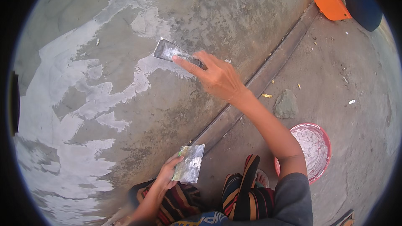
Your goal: The person applies white plaster to a concrete wall using a small trowel and a larger hawk. They repeatedly scoop plaster from a red bucket and spread it onto the wall surface in smooth strokes.
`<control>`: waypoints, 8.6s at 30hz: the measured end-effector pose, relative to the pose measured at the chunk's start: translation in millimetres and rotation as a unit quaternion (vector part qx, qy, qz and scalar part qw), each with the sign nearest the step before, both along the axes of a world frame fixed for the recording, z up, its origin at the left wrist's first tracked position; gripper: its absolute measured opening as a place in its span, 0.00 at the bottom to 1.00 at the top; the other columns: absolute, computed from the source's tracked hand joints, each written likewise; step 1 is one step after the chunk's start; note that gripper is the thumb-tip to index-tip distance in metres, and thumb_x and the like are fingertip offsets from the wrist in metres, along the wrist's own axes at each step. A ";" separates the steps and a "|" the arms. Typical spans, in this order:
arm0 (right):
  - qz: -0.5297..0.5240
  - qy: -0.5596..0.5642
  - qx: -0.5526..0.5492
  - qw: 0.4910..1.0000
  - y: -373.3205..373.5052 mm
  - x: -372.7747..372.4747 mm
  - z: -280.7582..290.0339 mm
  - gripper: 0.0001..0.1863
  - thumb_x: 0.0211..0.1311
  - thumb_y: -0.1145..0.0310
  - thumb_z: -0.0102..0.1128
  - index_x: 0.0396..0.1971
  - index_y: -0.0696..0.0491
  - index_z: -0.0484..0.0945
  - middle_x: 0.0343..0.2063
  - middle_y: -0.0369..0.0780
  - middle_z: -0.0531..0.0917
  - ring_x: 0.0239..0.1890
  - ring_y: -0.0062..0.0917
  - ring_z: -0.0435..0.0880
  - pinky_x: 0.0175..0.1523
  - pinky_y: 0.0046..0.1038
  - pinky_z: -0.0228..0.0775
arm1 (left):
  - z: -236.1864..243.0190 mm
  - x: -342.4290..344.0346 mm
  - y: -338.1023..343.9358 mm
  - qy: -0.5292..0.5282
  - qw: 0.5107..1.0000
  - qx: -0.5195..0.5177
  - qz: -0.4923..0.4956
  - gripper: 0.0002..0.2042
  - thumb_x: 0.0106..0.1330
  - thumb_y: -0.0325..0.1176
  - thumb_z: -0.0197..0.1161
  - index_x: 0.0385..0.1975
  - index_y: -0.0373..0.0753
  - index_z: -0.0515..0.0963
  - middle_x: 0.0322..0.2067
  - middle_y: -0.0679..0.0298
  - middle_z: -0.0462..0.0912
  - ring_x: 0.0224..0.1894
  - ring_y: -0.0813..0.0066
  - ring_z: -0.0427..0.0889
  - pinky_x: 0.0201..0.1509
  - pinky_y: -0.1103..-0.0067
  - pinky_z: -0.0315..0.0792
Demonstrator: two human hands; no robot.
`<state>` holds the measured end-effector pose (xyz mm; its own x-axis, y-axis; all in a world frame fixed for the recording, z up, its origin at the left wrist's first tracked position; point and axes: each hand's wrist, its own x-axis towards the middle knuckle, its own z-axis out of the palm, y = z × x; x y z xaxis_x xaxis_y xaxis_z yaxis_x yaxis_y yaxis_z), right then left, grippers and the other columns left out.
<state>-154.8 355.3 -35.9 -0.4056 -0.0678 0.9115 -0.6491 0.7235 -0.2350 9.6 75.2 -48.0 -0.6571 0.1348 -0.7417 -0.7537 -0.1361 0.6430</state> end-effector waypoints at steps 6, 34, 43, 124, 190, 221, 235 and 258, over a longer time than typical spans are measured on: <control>-0.066 0.062 0.101 0.991 39.1 -44.4 0.1 0.37 0.49 0.85 0.53 0.59 0.34 0.74 0.38 0.41 0.78 0.36 0.32 0.79 0.36 0.31 0.75 | 12.5 -5.7 7.3 0.020 1.000 -0.006 0.007 0.21 0.69 0.32 0.51 0.61 0.34 0.64 0.49 0.58 0.78 0.48 0.70 0.80 0.53 0.74 0.74; -0.071 0.058 0.092 0.991 66.3 -41.9 8.2 0.36 0.48 0.85 0.53 0.56 0.33 0.77 0.38 0.40 0.78 0.35 0.31 0.77 0.40 0.31 0.71 | 17.9 -4.9 4.0 0.010 1.000 0.005 -0.011 0.23 0.69 0.32 0.52 0.62 0.34 0.63 0.49 0.59 0.78 0.46 0.72 0.81 0.51 0.75 0.75; -0.096 0.066 0.167 0.979 39.1 -14.7 32.6 0.33 0.50 0.81 0.54 0.55 0.32 0.78 0.34 0.38 0.77 0.33 0.28 0.75 0.35 0.28 0.68 | 9.8 -3.3 -1.6 -0.020 1.000 -0.013 0.000 0.22 0.69 0.32 0.52 0.62 0.34 0.64 0.49 0.58 0.78 0.47 0.71 0.81 0.52 0.75 0.75; 0.259 -0.257 -0.171 0.915 -26.1 134.9 -81.2 0.30 0.54 0.79 0.61 0.60 0.46 0.74 0.30 0.40 0.76 0.28 0.31 0.76 0.32 0.28 0.69 | 9.0 -44.2 49.6 -0.020 0.985 0.098 0.139 0.10 0.68 0.36 0.53 0.33 0.34 0.73 0.19 0.67 0.73 0.08 0.82 0.61 0.07 0.87 0.58; 0.171 -0.520 -0.214 0.809 24.6 151.0 -44.8 0.07 0.64 0.67 0.60 0.35 0.54 0.80 0.15 0.41 0.75 0.12 0.21 0.70 0.20 0.25 0.60 | 12.4 -38.1 61.9 -0.010 0.991 0.049 0.121 0.15 0.66 0.43 0.56 0.38 0.36 0.77 0.22 0.63 0.81 0.12 0.78 0.76 0.09 0.85 0.68; 0.135 -0.419 -0.139 0.887 35.0 150.3 -47.6 0.06 0.59 0.68 0.64 0.33 0.53 0.81 0.21 0.43 0.80 0.18 0.37 0.78 0.23 0.32 0.66 | 8.4 -37.5 71.3 -0.007 0.992 0.038 0.118 0.13 0.67 0.38 0.53 0.43 0.34 0.75 0.28 0.63 0.84 0.16 0.78 0.79 0.10 0.85 0.68; 0.181 -0.454 -0.108 0.866 47.1 143.8 -42.3 0.07 0.60 0.67 0.62 0.33 0.53 0.80 0.22 0.45 0.80 0.23 0.40 0.79 0.28 0.34 0.68 | -3.0 -38.2 59.6 -0.010 0.996 0.052 0.072 0.17 0.65 0.38 0.56 0.49 0.34 0.73 0.35 0.62 0.84 0.28 0.75 0.84 0.28 0.76 0.81; 0.251 -0.618 -0.203 0.717 66.6 155.5 -75.1 0.25 0.61 0.64 0.63 0.57 0.53 0.68 0.24 0.42 0.83 0.16 0.22 0.68 0.26 0.25 0.59 | 6.7 -37.1 64.4 0.002 0.995 0.038 0.092 0.13 0.65 0.42 0.56 0.37 0.37 0.78 0.20 0.63 0.81 0.15 0.76 0.78 0.14 0.82 0.72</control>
